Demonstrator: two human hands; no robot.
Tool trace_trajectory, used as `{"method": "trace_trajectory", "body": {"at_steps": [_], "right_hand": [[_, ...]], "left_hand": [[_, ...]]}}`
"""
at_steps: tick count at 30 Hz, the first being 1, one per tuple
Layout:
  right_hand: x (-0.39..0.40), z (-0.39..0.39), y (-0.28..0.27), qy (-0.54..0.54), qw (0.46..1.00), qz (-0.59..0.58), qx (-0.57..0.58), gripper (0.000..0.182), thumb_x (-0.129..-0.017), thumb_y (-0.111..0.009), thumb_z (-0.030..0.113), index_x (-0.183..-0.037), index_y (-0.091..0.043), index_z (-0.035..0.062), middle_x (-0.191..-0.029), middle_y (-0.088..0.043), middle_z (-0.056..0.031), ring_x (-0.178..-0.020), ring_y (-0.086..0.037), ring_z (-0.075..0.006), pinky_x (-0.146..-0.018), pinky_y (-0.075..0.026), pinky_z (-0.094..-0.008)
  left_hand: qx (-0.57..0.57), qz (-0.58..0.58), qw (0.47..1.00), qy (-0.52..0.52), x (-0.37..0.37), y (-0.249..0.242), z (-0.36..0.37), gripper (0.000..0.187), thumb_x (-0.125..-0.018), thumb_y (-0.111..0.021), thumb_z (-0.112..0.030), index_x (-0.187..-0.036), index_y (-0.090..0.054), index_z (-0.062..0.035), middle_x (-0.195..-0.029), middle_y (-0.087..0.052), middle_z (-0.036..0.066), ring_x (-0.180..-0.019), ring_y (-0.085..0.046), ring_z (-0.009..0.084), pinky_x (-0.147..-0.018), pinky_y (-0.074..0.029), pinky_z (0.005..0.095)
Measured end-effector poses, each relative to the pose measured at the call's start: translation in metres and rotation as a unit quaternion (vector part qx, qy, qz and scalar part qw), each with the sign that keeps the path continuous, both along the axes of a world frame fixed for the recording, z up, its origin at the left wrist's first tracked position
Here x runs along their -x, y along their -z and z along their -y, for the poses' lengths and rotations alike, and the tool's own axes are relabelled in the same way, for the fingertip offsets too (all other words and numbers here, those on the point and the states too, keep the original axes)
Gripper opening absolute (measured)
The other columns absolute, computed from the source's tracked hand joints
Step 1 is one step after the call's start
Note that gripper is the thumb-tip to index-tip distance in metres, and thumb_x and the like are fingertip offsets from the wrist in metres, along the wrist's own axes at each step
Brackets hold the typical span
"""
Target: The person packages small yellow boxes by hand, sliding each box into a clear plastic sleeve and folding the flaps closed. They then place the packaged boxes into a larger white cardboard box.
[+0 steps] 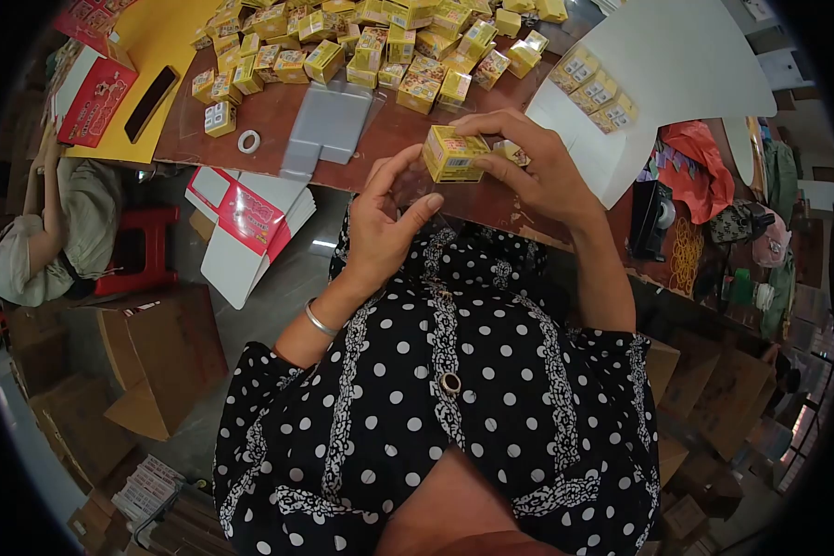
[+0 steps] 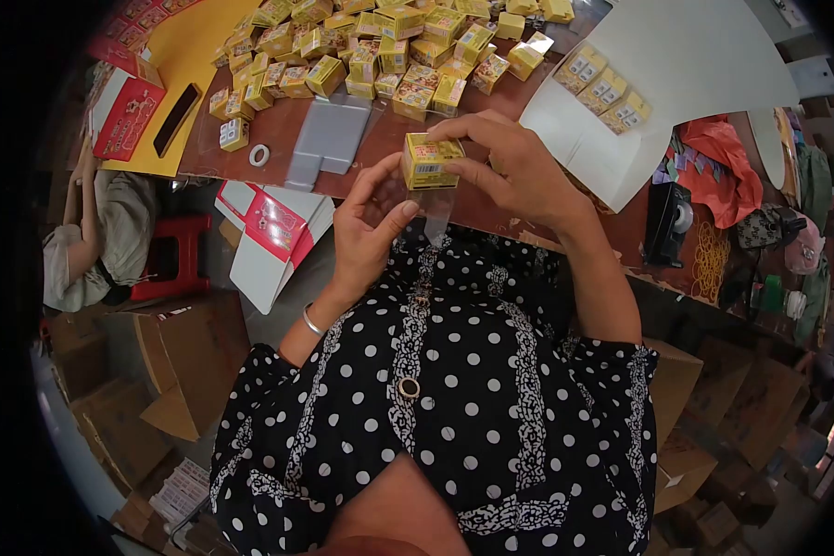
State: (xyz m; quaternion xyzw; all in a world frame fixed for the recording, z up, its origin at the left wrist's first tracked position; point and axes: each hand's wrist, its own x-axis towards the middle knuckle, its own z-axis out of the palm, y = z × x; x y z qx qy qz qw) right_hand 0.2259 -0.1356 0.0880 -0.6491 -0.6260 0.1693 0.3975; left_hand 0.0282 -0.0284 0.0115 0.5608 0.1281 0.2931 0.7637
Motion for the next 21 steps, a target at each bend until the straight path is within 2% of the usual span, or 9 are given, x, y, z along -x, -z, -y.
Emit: {"method": "trace_trajectory", "body": {"at_steps": [2, 4, 6, 9, 11, 13, 15, 19, 21], "right_hand": [[-0.001, -0.001, 0.014, 0.015, 0.999, -0.038, -0.016, 0.031, -0.091, -0.070, 0.011, -0.122, -0.066, 0.0063, -0.115, -0.070, -0.0086, -0.105, -0.064, -0.0226, -0.090, -0.052, -0.0325], [0.001, 0.000, 0.024, 0.030, 0.996, -0.074, -0.032, 0.029, -0.092, -0.071, 0.012, -0.120, -0.067, 0.0047, -0.115, -0.070, -0.0093, -0.106, -0.065, -0.0211, -0.091, -0.052, -0.0315], [0.003, 0.001, 0.030, 0.063, 0.982, -0.177, 0.002, 0.025, -0.094, -0.070, 0.013, -0.116, -0.068, 0.0024, -0.114, -0.071, -0.0092, -0.104, -0.067, -0.0178, -0.090, -0.053, -0.0290], [0.000, 0.004, 0.027, 0.026, 0.985, -0.163, 0.046, 0.024, -0.094, -0.067, 0.007, -0.118, -0.069, 0.0009, -0.117, -0.071, -0.0110, -0.110, -0.066, -0.0199, -0.097, -0.051, -0.0320], [-0.008, 0.004, 0.020, 0.009, 0.988, -0.148, 0.046, 0.022, -0.093, -0.068, 0.006, -0.114, -0.072, 0.0010, -0.116, -0.071, -0.0106, -0.107, -0.067, -0.0197, -0.095, -0.052, -0.0312], [-0.018, 0.002, 0.008, -0.008, 0.990, -0.133, 0.045, 0.020, -0.092, -0.070, 0.005, -0.111, -0.074, 0.0012, -0.115, -0.072, -0.0102, -0.104, -0.068, -0.0195, -0.092, -0.053, -0.0304], [-0.026, 0.001, -0.007, -0.059, 0.986, -0.105, 0.112, 0.017, -0.089, -0.073, 0.005, -0.105, -0.076, 0.0014, -0.108, -0.074, -0.0082, -0.096, -0.069, -0.0176, -0.085, -0.055, -0.0292], [-0.028, -0.003, -0.026, -0.072, 0.989, -0.051, 0.117, 0.017, -0.086, -0.076, 0.006, -0.103, -0.076, 0.0025, -0.101, -0.076, -0.0054, -0.090, -0.070, -0.0135, -0.078, -0.056, -0.0276], [-0.028, -0.006, -0.034, -0.044, 0.972, -0.065, 0.221, 0.017, -0.085, -0.077, 0.006, -0.102, -0.077, 0.0044, -0.098, -0.076, -0.0036, -0.087, -0.070, -0.0105, -0.073, -0.054, -0.0257]], "left_hand": [[0.028, -0.002, 1.000, 0.002, -0.001, 0.000, 0.001, 0.057, -0.092, -0.069, 0.001, -0.143, -0.046, 0.0052, -0.129, -0.051, 0.008, -0.125, -0.056, 0.0196, -0.108, -0.045, 0.0325], [0.001, -0.030, 0.999, 0.014, -0.001, 0.000, 0.000, 0.054, -0.097, -0.065, -0.005, -0.145, -0.044, 0.0055, -0.131, -0.050, 0.008, -0.125, -0.055, 0.0185, -0.106, -0.045, 0.0310], [-0.019, -0.043, 0.999, 0.018, -0.001, 0.001, 0.000, 0.051, -0.100, -0.060, -0.009, -0.146, -0.043, 0.0052, -0.134, -0.051, 0.009, -0.124, -0.055, 0.0185, -0.106, -0.045, 0.0307], [-0.025, -0.057, 0.998, 0.033, -0.001, 0.009, -0.002, 0.049, -0.105, -0.050, -0.015, -0.148, -0.041, 0.0051, -0.137, -0.053, 0.011, -0.122, -0.057, 0.0194, -0.105, -0.046, 0.0317], [-0.011, -0.058, 0.997, 0.047, -0.002, 0.011, -0.006, 0.048, -0.106, -0.045, -0.017, -0.149, -0.040, 0.0053, -0.138, -0.055, 0.013, -0.121, -0.058, 0.0203, -0.104, -0.047, 0.0331], [0.195, -0.021, 0.968, 0.155, -0.002, 0.010, -0.010, 0.050, -0.106, -0.040, -0.021, -0.148, -0.040, 0.0063, -0.136, -0.058, 0.017, -0.119, -0.061, 0.0241, -0.101, -0.050, 0.0363], [0.195, -0.025, 0.964, 0.181, -0.002, 0.007, -0.013, 0.050, -0.106, -0.039, -0.022, -0.148, -0.039, 0.0068, -0.136, -0.058, 0.018, -0.119, -0.062, 0.0263, -0.098, -0.051, 0.0375], [0.203, -0.029, 0.957, 0.205, -0.003, 0.001, -0.016, 0.051, -0.106, -0.037, -0.024, -0.147, -0.039, 0.0072, -0.135, -0.059, 0.021, -0.118, -0.063, 0.0308, -0.092, -0.053, 0.0386], [0.204, -0.025, 0.955, 0.212, -0.003, 0.002, -0.016, 0.051, -0.106, -0.037, -0.024, -0.146, -0.039, 0.0072, -0.134, -0.060, 0.021, -0.117, -0.063, 0.0306, -0.091, -0.053, 0.0386]]}}
